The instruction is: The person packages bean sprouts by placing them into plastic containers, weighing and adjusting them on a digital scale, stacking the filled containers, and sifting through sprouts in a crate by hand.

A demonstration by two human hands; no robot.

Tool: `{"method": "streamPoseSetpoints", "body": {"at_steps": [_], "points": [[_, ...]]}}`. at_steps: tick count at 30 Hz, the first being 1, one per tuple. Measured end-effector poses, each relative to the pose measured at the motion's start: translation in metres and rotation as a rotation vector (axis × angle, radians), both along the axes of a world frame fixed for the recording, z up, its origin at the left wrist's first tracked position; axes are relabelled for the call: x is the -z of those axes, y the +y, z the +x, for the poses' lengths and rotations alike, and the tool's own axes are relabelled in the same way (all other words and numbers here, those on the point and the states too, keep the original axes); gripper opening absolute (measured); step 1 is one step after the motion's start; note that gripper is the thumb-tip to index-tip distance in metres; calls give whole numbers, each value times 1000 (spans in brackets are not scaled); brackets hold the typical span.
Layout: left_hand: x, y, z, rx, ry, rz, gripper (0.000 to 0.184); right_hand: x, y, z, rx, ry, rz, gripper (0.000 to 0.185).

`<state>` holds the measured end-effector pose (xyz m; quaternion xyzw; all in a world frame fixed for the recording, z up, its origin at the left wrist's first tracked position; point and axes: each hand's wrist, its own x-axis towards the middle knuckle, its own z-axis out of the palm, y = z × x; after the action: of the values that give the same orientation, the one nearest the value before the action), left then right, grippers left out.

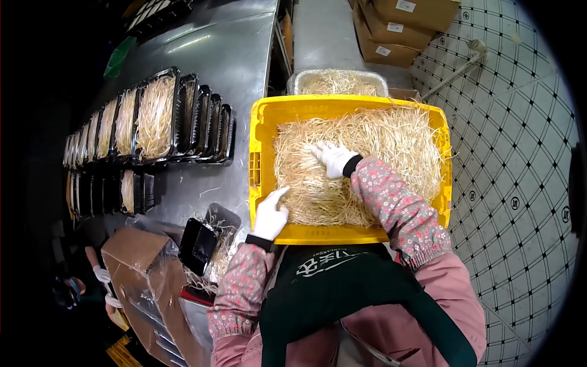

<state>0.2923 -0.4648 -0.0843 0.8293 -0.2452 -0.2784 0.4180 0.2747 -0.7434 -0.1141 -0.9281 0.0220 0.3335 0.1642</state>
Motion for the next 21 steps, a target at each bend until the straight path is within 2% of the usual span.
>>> {"method": "streamPoseSetpoints", "body": {"at_steps": [4, 5, 6, 8, 10, 11, 12, 14, 15, 17, 18, 20, 21], "points": [[-47, 38, -5, -270, 126, -306, 46, 9, 14, 19, 298, -299, 76, 110], [-59, 49, -7, -358, 147, -351, 42, 15, 28, 17, 306, -239, 96, 118], [-67, 64, -8, -431, 134, -343, 37, 12, 44, 10, 235, -150, 117, 123], [-77, 102, -9, -524, 3, -369, 32, 1, 75, -17, 45, -201, -31, 130], [-76, 144, -7, -669, -192, -334, 29, -7, 101, -50, -27, -295, -90, 133], [-79, 156, -7, -810, -198, -367, 29, 2, 109, -64, -44, -323, -102, 134], [-70, 179, -7, -895, -209, -375, 32, 1, 114, -74, -35, -335, -106, 127], [-60, 212, -7, -997, -300, -322, 37, 68, 118, -82, -72, -705, -386, 116], [-55, 226, -8, -1006, -382, -269, 39, 53, 116, -78, -80, -708, -388, 116], [-53, 249, -10, -1059, -448, -165, 42, 24, 102, -58, 26, -363, -3, 106], [-56, 255, -13, -1079, -480, -151, 43, 26, 91, -44, 6, -325, -99, 104], [-50, 277, -17, -1123, -520, -96, 42, 21, 67, -27, 109, -351, -64, 109], [-39, 294, -18, -1117, -558, -52, 45, 18, 54, -19, 77, -359, -91, 113]]}}
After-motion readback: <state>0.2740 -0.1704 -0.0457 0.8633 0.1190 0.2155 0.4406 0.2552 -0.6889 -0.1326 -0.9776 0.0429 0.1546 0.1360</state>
